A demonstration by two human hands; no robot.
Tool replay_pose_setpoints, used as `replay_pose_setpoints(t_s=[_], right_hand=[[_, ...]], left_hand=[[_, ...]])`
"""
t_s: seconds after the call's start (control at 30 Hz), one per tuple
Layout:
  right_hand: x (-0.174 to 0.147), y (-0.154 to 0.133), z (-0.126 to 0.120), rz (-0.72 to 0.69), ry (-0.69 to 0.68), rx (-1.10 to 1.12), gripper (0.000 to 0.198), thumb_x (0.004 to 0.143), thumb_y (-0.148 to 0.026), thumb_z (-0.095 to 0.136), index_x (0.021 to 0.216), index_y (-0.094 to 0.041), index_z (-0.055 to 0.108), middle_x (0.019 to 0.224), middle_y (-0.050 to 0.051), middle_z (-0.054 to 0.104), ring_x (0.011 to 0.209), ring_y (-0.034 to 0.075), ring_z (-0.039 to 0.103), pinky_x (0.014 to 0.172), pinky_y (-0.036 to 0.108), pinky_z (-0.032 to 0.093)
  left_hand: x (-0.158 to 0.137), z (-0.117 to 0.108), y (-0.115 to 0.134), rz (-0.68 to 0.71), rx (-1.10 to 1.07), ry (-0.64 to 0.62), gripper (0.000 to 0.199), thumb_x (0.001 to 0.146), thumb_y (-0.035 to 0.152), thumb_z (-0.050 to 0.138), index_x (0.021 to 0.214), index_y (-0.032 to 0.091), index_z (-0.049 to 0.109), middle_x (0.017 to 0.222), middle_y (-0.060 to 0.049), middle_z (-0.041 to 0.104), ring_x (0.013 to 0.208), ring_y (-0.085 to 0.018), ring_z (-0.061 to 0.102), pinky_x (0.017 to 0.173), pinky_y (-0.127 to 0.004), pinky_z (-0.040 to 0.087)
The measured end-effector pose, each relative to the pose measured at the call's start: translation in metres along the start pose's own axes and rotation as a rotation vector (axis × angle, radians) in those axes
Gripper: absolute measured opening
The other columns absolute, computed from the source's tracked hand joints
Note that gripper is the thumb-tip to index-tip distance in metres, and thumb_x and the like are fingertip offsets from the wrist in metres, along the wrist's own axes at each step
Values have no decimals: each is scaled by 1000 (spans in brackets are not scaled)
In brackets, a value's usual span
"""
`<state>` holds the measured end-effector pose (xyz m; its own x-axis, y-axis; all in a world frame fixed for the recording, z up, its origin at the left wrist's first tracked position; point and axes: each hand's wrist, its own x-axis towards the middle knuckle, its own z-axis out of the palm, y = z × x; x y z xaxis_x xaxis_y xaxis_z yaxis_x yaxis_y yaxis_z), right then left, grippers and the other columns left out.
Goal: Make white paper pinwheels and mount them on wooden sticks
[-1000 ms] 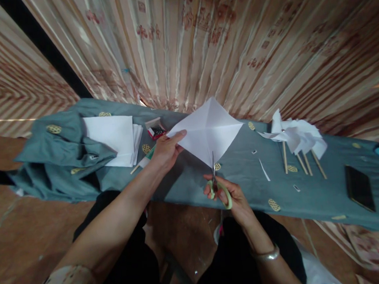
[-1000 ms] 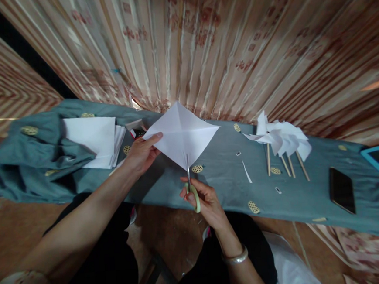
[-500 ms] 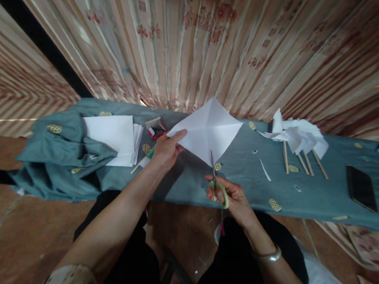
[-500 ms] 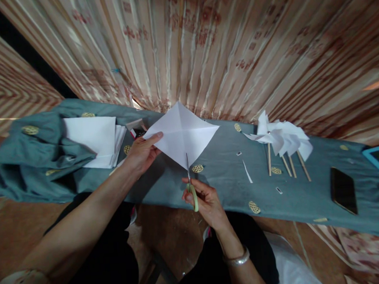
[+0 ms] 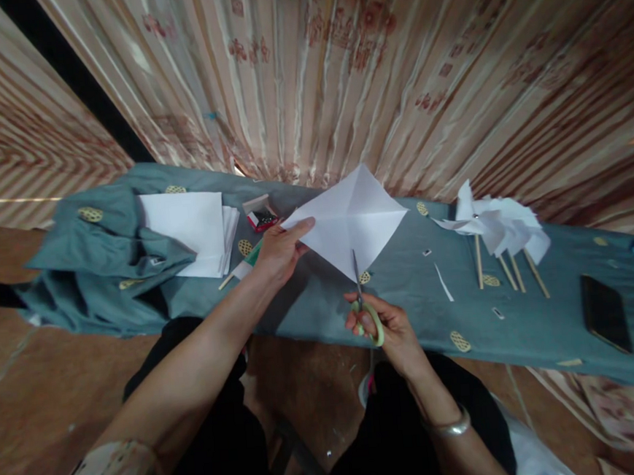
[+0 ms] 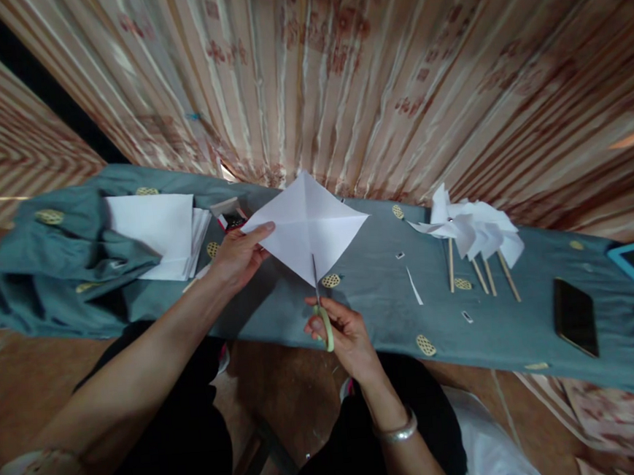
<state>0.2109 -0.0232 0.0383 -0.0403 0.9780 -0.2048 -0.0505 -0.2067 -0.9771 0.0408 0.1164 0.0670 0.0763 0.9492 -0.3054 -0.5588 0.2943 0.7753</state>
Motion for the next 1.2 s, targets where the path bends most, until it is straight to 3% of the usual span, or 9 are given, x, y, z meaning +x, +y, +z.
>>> replay_pose_setpoints(t_s=[0.27,0.63,0.9,1.2], right_hand=[[1,-2,0,-45,37,-27,49,73,-60,74,105,-23,72,69,1,69,58,13,59,58,29,53],[1,1,1,3,49,-6,49,72,-58,76,104,-21,72,66,0,67,56,11,57,54,26,49],[1,-3,1,-7,61,-2,54,72,-62,74,104,-20,70,69,1,67,59,14,59,58,29,52],[2,-1,-1,45,69,-2,52,69,-60,77,100,-19,69,65,-1,65,54,11,56,54,26,49]], left_hand=[[-3,2,-6,-26,15,-9,18,61,18,83,74,14,71,71,-4,74,75,-20,71,75,-33,58],[-1,0,-8,-19,14,-12,21,59,18,83,75,13,71,72,-4,74,71,-18,69,71,-31,58],[-6,1,-12,-45,46,-50,23,58,21,85,75,13,72,77,-6,75,80,-22,71,78,-37,58],[-4,-1,-13,-37,38,-57,25,56,22,85,76,13,72,77,-6,75,76,-21,70,73,-34,59]])
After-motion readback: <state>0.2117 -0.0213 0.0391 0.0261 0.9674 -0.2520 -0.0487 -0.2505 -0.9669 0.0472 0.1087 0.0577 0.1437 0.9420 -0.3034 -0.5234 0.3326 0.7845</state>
